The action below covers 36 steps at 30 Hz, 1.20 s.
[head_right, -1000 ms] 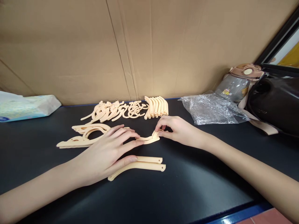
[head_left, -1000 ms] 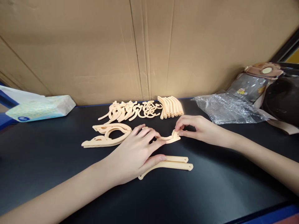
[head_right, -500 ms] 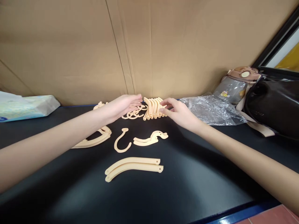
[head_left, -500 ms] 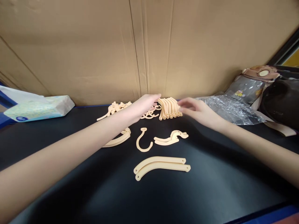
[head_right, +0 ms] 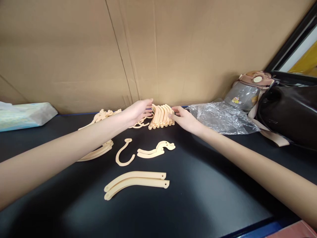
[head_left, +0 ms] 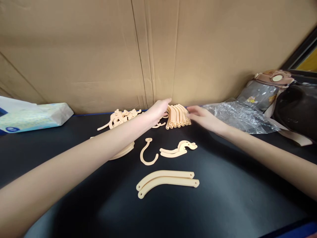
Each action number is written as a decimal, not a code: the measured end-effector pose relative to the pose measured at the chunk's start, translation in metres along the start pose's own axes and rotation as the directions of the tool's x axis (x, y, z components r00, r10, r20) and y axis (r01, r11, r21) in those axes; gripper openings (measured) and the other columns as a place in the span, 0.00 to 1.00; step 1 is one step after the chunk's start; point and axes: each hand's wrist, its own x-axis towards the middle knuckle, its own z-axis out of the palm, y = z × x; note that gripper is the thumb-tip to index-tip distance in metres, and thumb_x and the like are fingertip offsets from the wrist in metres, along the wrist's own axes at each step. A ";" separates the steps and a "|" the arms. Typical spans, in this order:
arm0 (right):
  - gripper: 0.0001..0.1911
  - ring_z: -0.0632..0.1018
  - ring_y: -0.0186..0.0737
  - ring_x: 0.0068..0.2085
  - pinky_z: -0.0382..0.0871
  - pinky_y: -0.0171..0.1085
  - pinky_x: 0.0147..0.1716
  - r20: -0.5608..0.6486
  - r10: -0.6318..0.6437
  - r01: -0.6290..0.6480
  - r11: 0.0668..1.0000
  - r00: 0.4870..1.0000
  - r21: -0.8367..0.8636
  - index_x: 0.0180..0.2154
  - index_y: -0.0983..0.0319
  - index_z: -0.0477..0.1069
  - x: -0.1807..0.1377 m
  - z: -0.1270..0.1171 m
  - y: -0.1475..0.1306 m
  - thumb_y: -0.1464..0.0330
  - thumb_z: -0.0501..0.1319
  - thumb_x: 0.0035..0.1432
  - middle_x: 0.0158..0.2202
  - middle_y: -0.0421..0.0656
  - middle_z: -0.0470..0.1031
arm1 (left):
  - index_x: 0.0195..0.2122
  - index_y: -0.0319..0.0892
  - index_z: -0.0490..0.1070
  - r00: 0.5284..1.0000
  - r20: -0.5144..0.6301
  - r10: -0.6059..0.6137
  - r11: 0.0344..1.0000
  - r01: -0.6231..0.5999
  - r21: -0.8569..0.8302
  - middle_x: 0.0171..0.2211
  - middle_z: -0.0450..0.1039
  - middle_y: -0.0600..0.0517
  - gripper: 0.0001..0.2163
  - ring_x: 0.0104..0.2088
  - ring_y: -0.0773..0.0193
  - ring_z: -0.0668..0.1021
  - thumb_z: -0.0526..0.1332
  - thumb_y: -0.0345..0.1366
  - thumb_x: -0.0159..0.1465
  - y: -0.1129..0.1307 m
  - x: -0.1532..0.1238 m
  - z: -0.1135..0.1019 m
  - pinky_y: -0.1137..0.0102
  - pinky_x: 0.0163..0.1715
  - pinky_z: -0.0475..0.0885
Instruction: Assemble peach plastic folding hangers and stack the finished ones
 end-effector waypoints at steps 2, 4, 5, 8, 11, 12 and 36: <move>0.18 0.72 0.48 0.55 0.61 0.52 0.58 0.004 -0.017 0.017 1.000 1.000 0.013 0.51 0.61 0.68 0.000 0.002 0.002 0.64 0.57 0.60 0.54 0.49 0.72 | 0.52 0.39 0.66 1.000 -0.014 -0.022 0.999 0.022 -0.031 0.51 0.69 0.45 0.15 0.46 0.57 0.75 0.59 0.39 0.67 0.001 0.001 0.000 0.57 0.44 0.74; 0.17 0.72 0.47 0.56 0.61 0.52 0.59 0.010 -0.038 0.038 0.999 0.999 0.027 0.51 0.60 0.68 0.001 0.003 0.003 0.64 0.57 0.61 0.54 0.48 0.72 | 0.52 0.39 0.67 0.999 -0.009 -0.038 0.998 0.037 -0.057 0.51 0.69 0.45 0.15 0.46 0.57 0.75 0.58 0.39 0.67 0.001 0.001 0.002 0.58 0.44 0.74; 0.17 0.72 0.47 0.56 0.61 0.52 0.59 0.015 -0.048 0.048 0.998 0.999 0.033 0.51 0.60 0.68 0.001 0.003 0.004 0.64 0.56 0.61 0.54 0.48 0.72 | 0.52 0.40 0.67 0.999 -0.003 -0.042 0.997 0.042 -0.069 0.51 0.69 0.45 0.15 0.46 0.57 0.75 0.58 0.39 0.67 0.001 0.001 0.003 0.58 0.44 0.74; 0.17 0.72 0.46 0.56 0.62 0.49 0.59 0.028 -0.069 0.068 0.997 0.997 0.047 0.51 0.61 0.68 0.001 0.004 0.006 0.64 0.56 0.61 0.55 0.49 0.72 | 0.52 0.40 0.67 0.999 0.020 -0.047 0.994 0.049 -0.093 0.50 0.69 0.45 0.15 0.46 0.58 0.75 0.58 0.39 0.67 0.000 0.001 0.006 0.58 0.44 0.74; 0.17 0.72 0.45 0.56 0.62 0.48 0.59 0.038 -0.082 0.079 0.995 0.996 0.057 0.52 0.61 0.67 0.000 0.005 0.007 0.64 0.56 0.62 0.56 0.50 0.71 | 0.52 0.39 0.67 0.998 0.032 -0.046 0.993 0.050 -0.104 0.50 0.69 0.45 0.15 0.46 0.58 0.75 0.58 0.39 0.67 -0.001 0.001 0.006 0.58 0.44 0.74; 0.17 0.72 0.45 0.56 0.62 0.48 0.59 0.040 -0.085 0.083 0.995 0.996 0.060 0.52 0.61 0.67 0.000 0.005 0.007 0.64 0.56 0.62 0.56 0.50 0.71 | 0.52 0.39 0.67 0.998 0.033 -0.046 0.993 0.049 -0.105 0.50 0.69 0.45 0.15 0.46 0.58 0.75 0.58 0.39 0.67 -0.001 0.000 0.006 0.58 0.44 0.74; 0.21 0.69 0.47 0.58 0.62 0.49 0.58 0.001 -0.061 0.061 0.998 0.998 0.009 0.54 0.61 0.64 -0.009 -0.001 -0.003 0.61 0.56 0.61 0.58 0.49 0.68 | 0.53 0.33 0.66 0.997 0.049 0.065 0.989 -0.071 0.127 0.56 0.67 0.37 0.17 0.55 0.53 0.71 0.49 0.40 0.70 0.012 -0.025 -0.005 0.65 0.52 0.67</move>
